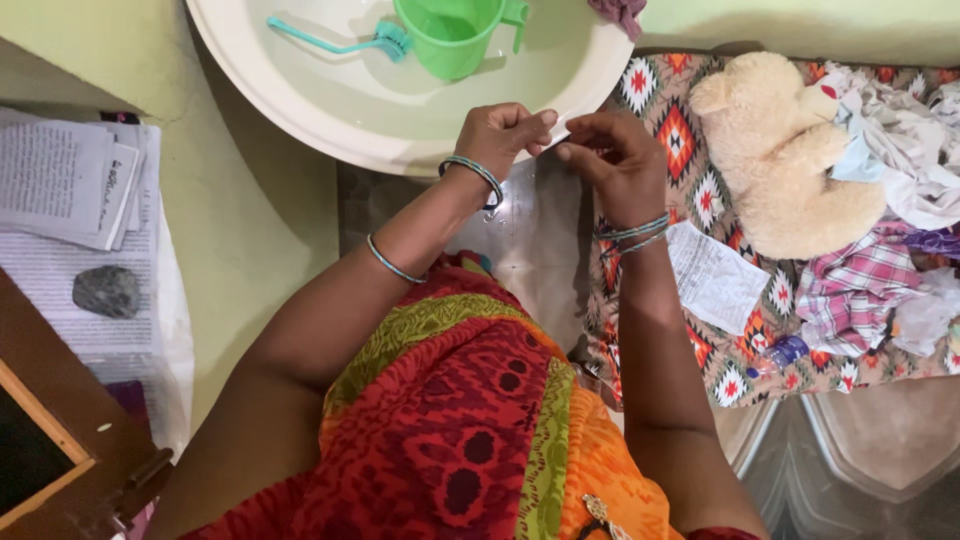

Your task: The person cleans a white corner washbasin by pouring water from a green mug, scrubbing the surface with a small brush, and wiping the basin, faucet, and adjacent tiles with a cloth.

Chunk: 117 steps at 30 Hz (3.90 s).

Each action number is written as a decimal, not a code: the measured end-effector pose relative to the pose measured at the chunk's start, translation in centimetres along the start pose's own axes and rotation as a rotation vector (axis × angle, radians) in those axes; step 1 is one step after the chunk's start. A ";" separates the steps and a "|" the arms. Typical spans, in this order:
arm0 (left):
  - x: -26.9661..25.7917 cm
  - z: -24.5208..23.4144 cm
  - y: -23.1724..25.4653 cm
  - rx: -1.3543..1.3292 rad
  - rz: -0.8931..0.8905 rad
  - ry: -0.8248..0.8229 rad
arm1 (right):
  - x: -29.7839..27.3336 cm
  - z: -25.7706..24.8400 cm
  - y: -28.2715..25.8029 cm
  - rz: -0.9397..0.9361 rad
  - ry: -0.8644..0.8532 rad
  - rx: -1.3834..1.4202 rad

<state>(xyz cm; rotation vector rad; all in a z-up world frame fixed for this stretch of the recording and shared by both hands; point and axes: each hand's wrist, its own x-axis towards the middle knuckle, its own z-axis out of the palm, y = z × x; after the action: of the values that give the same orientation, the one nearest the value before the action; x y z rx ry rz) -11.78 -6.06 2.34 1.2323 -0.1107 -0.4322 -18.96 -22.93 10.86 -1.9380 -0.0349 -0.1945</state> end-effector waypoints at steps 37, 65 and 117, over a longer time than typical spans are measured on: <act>-18.4 0.9 -4.3 1.235 -0.082 0.895 | 1.6 1.2 2.8 -0.566 -0.814 -0.029; -17.3 -6.1 0.4 1.300 -0.256 0.467 | 5.8 9.6 2.3 -0.415 -0.899 -0.147; 4.9 -12.1 10.3 1.639 0.465 0.798 | 36.1 -1.8 1.8 -0.350 -0.495 -0.205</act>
<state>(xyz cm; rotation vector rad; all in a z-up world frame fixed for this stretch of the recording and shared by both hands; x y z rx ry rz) -0.85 5.52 7.12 2.7860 -0.0427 0.7952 16.60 -27.74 15.36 -2.1317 -0.7083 0.0589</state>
